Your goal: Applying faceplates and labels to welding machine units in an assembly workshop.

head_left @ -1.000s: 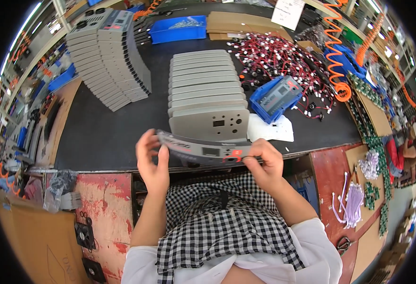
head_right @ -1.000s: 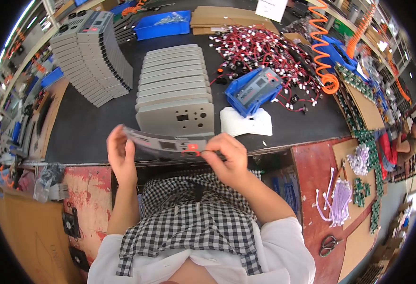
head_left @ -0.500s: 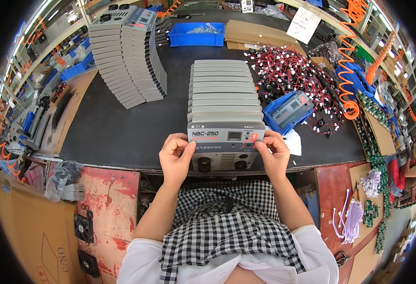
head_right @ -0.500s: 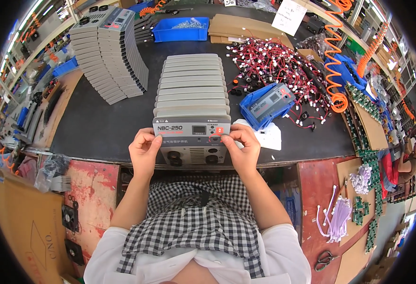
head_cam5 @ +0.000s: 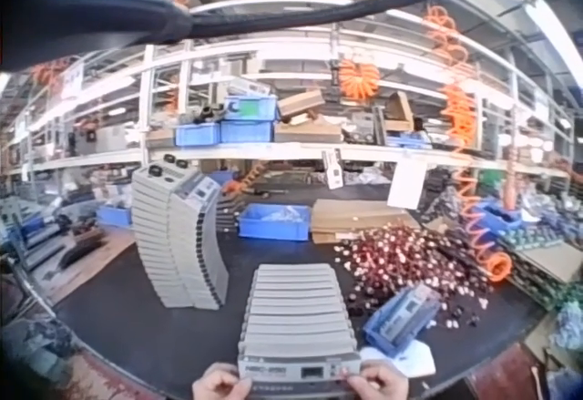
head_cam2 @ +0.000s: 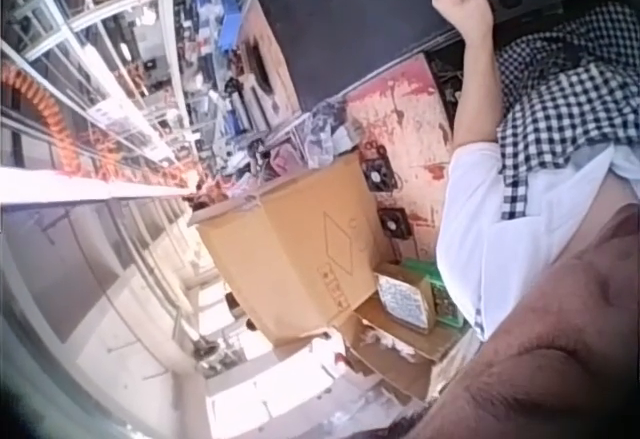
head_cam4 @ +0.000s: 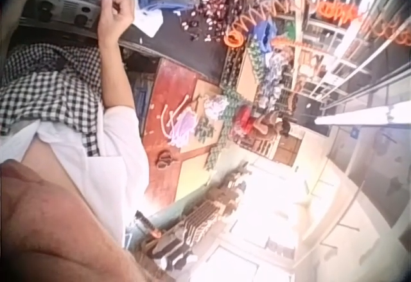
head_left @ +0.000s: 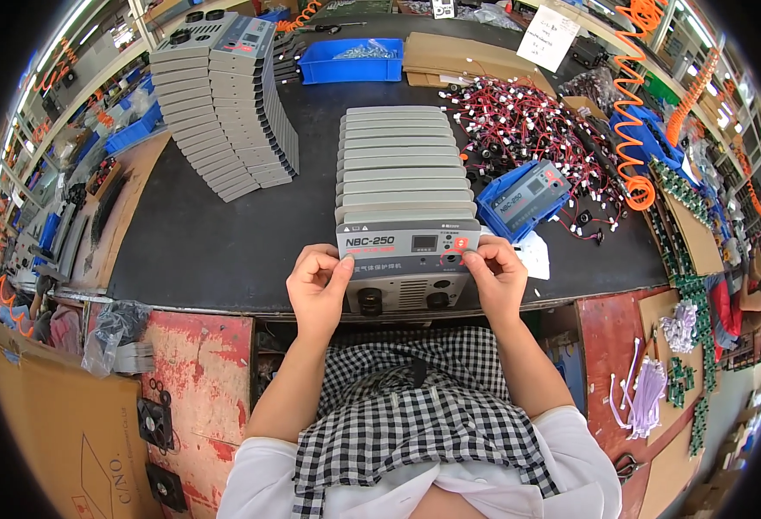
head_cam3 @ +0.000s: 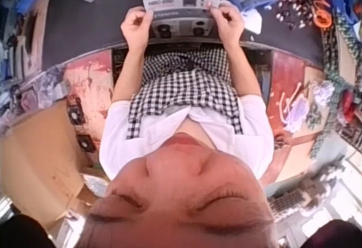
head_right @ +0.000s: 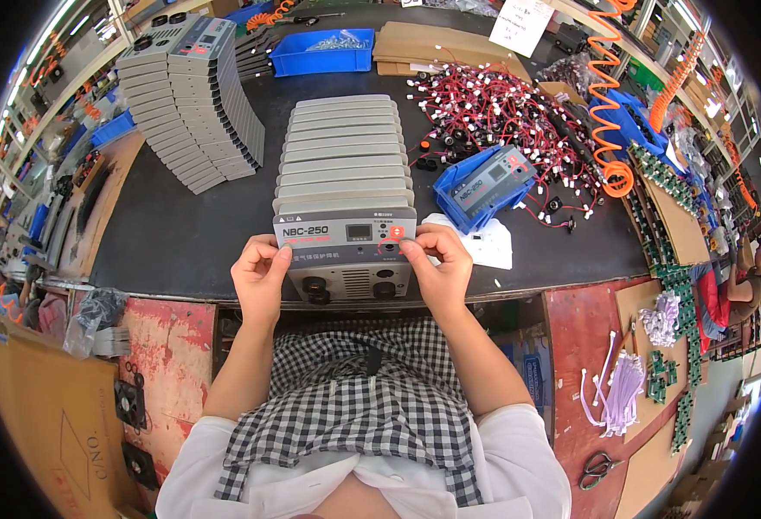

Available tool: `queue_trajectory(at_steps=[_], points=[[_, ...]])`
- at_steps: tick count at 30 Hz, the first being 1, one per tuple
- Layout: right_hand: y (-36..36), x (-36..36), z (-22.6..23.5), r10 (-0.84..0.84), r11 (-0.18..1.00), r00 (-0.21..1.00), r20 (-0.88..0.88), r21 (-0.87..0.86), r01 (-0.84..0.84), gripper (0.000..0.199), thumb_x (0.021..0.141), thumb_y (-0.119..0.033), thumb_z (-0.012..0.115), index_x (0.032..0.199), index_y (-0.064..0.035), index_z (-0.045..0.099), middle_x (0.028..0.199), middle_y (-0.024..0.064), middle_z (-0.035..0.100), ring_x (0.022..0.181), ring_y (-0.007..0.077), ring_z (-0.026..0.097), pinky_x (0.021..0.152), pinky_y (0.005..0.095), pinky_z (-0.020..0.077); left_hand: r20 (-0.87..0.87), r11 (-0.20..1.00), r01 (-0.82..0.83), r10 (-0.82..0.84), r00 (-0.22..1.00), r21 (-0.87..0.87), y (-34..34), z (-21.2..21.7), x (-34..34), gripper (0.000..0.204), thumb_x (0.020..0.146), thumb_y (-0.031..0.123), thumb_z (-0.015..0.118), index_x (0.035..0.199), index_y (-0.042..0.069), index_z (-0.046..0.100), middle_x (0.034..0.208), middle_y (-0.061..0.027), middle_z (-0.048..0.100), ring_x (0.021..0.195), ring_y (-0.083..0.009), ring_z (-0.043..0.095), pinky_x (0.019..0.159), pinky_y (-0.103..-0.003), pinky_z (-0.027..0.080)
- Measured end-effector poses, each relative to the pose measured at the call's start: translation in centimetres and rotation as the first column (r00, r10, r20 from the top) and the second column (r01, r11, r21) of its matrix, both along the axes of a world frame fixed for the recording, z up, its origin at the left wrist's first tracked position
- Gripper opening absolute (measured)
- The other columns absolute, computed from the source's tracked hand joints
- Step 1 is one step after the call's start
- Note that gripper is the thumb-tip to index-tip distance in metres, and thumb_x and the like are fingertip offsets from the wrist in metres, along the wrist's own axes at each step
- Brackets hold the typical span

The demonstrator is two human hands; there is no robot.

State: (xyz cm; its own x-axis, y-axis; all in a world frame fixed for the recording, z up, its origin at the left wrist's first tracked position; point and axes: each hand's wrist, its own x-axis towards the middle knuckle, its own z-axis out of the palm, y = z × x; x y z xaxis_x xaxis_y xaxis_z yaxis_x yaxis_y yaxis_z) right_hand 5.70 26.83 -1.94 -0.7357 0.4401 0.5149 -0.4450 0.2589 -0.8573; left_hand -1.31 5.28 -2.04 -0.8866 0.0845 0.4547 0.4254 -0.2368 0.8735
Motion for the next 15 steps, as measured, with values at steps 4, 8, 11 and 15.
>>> queue_trajectory(at_steps=[4, 8, 11, 15], points=[[-0.09, -0.12, 0.17, -0.014, 1.000, 1.000, 0.001, -0.005, 0.014, 0.008, 0.071, -0.001, 0.065, 0.072, 0.0017, 0.057, 0.084, 0.0075, 0.057, 0.070, 0.0109, 0.054, 0.060, 0.0217, 0.0460, 0.001, 1.000, -0.016, 0.016, 1.000, -0.006, -0.03, 0.00, -0.09, 0.015, 0.074, -0.004, 0.062, 0.065, 0.000, 0.049, 0.083, -0.0033, 0.050, 0.069, -0.0058, 0.045, 0.058, -0.018, 0.038], [-0.08, -0.56, -0.05, -0.032, 0.999, 0.999, -0.013, 0.016, 0.032, 0.010, 0.070, -0.002, 0.067, 0.068, 0.0007, 0.057, 0.079, 0.0074, 0.057, 0.069, 0.0109, 0.053, 0.058, 0.0213, 0.0454, -0.004, 0.999, -0.033, 0.033, 0.999, -0.005, 0.04, 0.15, -0.08, 0.017, 0.073, -0.005, 0.061, 0.064, 0.001, 0.048, 0.082, -0.0033, 0.049, 0.070, -0.0064, 0.044, 0.061, -0.018, 0.037], [-0.13, -0.55, 0.19, -0.047, 0.998, 0.999, -0.004, 0.029, 0.047, 0.012, 0.069, -0.002, 0.068, 0.066, 0.0008, 0.057, 0.078, 0.0070, 0.057, 0.067, 0.0108, 0.052, 0.057, 0.0211, 0.0449, 0.005, 0.998, -0.049, 0.049, 0.999, -0.033, 0.09, 0.20, 0.00, 0.017, 0.074, -0.005, 0.060, 0.064, 0.001, 0.047, 0.082, -0.0039, 0.050, 0.073, -0.0072, 0.045, 0.064, -0.019, 0.037], [-0.21, -0.55, 0.41, -0.044, 0.999, 0.999, -0.013, 0.020, 0.044, 0.013, 0.068, -0.002, 0.068, 0.065, 0.0007, 0.056, 0.078, 0.0069, 0.057, 0.066, 0.0100, 0.052, 0.056, 0.0208, 0.0446, 0.009, 0.998, -0.042, 0.043, 0.999, -0.039, 0.16, 0.06, 0.00, 0.019, 0.074, -0.005, 0.060, 0.063, 0.001, 0.046, 0.083, -0.0045, 0.051, 0.074, -0.0082, 0.045, 0.066, -0.019, 0.037]])
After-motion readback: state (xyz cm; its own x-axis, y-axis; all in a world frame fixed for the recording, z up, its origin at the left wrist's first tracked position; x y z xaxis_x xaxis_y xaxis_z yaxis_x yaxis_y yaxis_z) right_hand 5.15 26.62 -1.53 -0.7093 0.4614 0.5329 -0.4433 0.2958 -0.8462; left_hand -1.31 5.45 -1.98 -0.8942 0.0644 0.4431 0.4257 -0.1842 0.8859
